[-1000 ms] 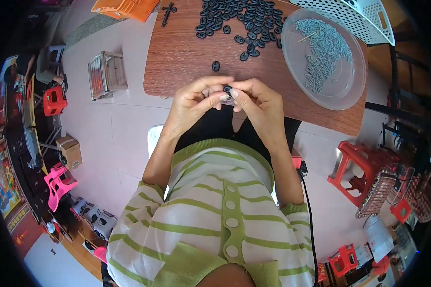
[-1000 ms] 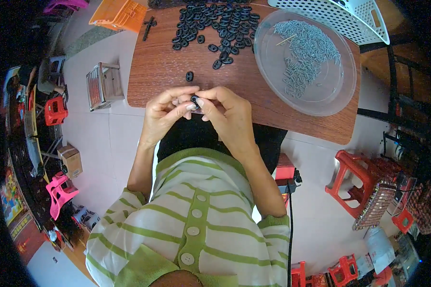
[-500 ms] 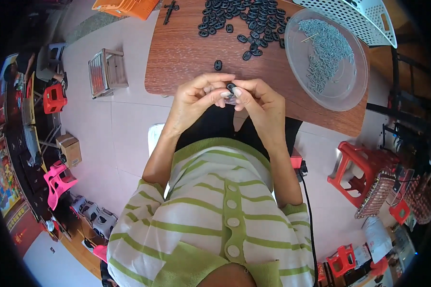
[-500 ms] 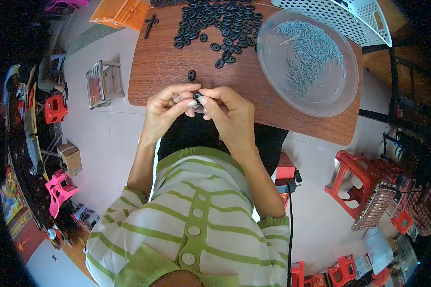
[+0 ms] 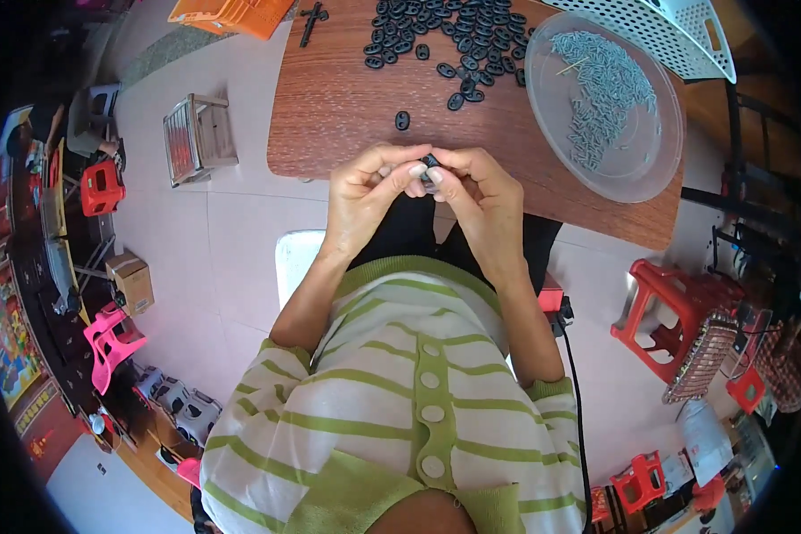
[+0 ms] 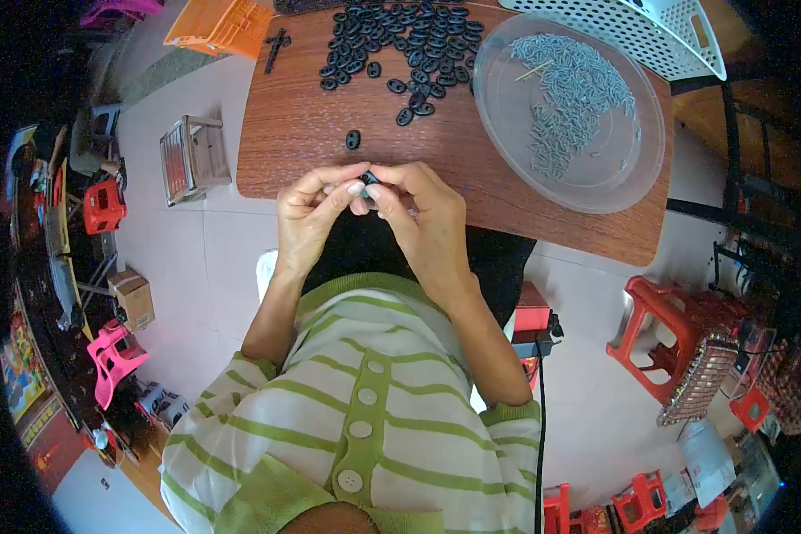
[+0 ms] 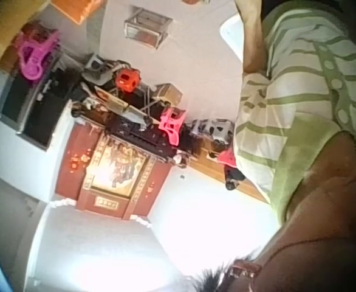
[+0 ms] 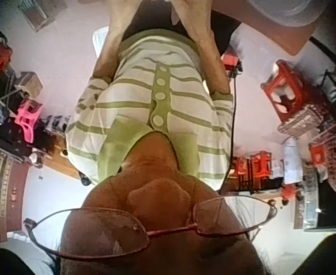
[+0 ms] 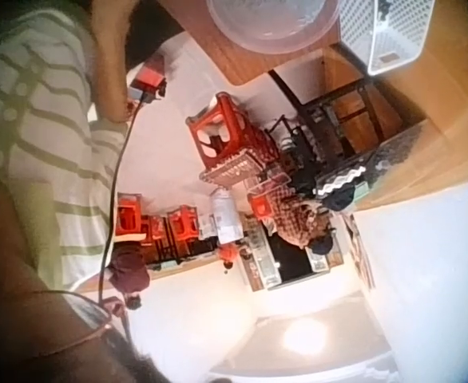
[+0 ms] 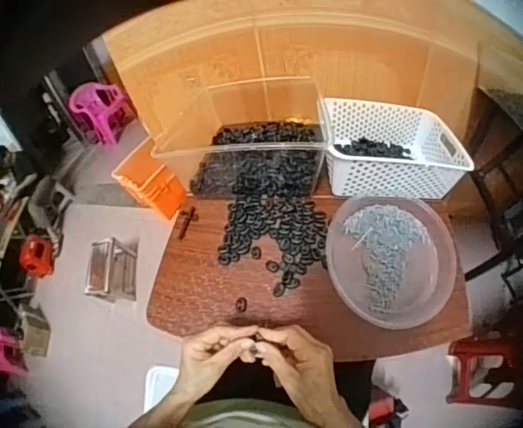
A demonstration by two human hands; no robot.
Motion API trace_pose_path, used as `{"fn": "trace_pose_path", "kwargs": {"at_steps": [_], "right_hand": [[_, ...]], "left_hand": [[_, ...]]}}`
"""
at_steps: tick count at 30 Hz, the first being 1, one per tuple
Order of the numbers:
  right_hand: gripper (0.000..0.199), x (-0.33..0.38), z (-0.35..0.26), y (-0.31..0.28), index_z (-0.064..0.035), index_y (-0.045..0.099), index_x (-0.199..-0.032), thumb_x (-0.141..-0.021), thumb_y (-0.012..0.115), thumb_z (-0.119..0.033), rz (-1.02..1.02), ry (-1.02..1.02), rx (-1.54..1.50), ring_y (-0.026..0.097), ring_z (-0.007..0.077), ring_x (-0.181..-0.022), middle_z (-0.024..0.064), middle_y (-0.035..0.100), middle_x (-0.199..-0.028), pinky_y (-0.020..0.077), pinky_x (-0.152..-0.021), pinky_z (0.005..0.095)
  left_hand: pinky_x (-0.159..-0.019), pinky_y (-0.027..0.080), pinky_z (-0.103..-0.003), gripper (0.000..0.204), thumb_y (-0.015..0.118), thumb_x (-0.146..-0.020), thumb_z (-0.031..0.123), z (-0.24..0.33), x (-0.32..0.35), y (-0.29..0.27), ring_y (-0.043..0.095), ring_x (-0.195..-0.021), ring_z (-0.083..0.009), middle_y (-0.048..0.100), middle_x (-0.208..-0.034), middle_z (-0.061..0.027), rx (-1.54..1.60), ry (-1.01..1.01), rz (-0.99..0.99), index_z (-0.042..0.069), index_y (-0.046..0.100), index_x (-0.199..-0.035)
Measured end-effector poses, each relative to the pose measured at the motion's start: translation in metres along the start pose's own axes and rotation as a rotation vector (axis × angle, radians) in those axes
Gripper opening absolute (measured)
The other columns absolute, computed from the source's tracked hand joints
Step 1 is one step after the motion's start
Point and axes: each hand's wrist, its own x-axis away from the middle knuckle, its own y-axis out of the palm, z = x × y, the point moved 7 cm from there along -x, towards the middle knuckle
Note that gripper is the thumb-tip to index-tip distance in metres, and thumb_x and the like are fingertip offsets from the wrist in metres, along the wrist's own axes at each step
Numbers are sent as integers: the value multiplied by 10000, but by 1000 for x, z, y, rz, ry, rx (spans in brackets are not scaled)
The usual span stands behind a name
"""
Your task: Assembling small black plastic links or rings together by hand.
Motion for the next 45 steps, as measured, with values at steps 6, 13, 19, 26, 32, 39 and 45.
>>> {"fn": "trace_pose_path", "kwargs": {"at_steps": [6,13,19,26,32,39,45], "right_hand": [[286,1,-7,1,-19,626,-972,-723,764,-47,51,-75,134,600,156,-667,95,592,-784,491,-597,275],[281,-1,-20,1,-15,620,-964,-726,762,-65,58,-114,241,599,182,-656,100,580,-777,499,-584,294],[269,-1,-23,-2,-11,623,-976,-745,748,-72,9,-175,275,601,186,-657,98,578,-769,501,-589,293],[249,-1,-26,0,-15,631,-987,-763,729,-66,-44,-142,225,620,179,-678,103,605,-789,505,-610,289],[224,1,-19,-2,-15,631,-985,-780,712,-59,-42,-141,215,633,170,-698,96,618,-794,505,-612,287],[221,-2,-5,-8,-20,645,-997,-786,706,-40,-28,-46,111,610,119,-698,65,619,-788,480,-606,251],[218,-2,-2,-10,-20,655,-990,-779,710,-37,-42,51,-16,597,116,-693,58,621,-793,471,-604,250]], "left_hand": [[-688,499,-191,200,624,-887,20,2,0,1,595,-764,-53,668,-903,-34,-55,13,46,-17,646,-1083],[-722,508,-197,192,619,-889,12,0,3,4,604,-784,-64,672,-927,-42,29,-12,122,-22,647,-1076],[-713,513,-213,173,632,-873,1,-2,1,-3,614,-769,-81,678,-913,-64,-5,-28,103,-27,662,-1041],[-690,516,-227,182,640,-866,11,-8,-5,-5,624,-749,-103,682,-883,-82,53,-42,-53,-32,657,-1042],[-688,519,-232,179,628,-874,8,-16,-4,-1,628,-734,-111,677,-873,-81,95,-23,-53,-30,649,-1048],[-711,526,-240,205,606,-892,15,-18,-6,5,631,-759,-115,671,-939,-85,219,-94,-79,-28,626,-1091],[-746,531,-244,240,591,-895,0,-21,-5,6,637,-803,-123,664,-983,-91,248,-79,-133,-29,601,-1133]]}}
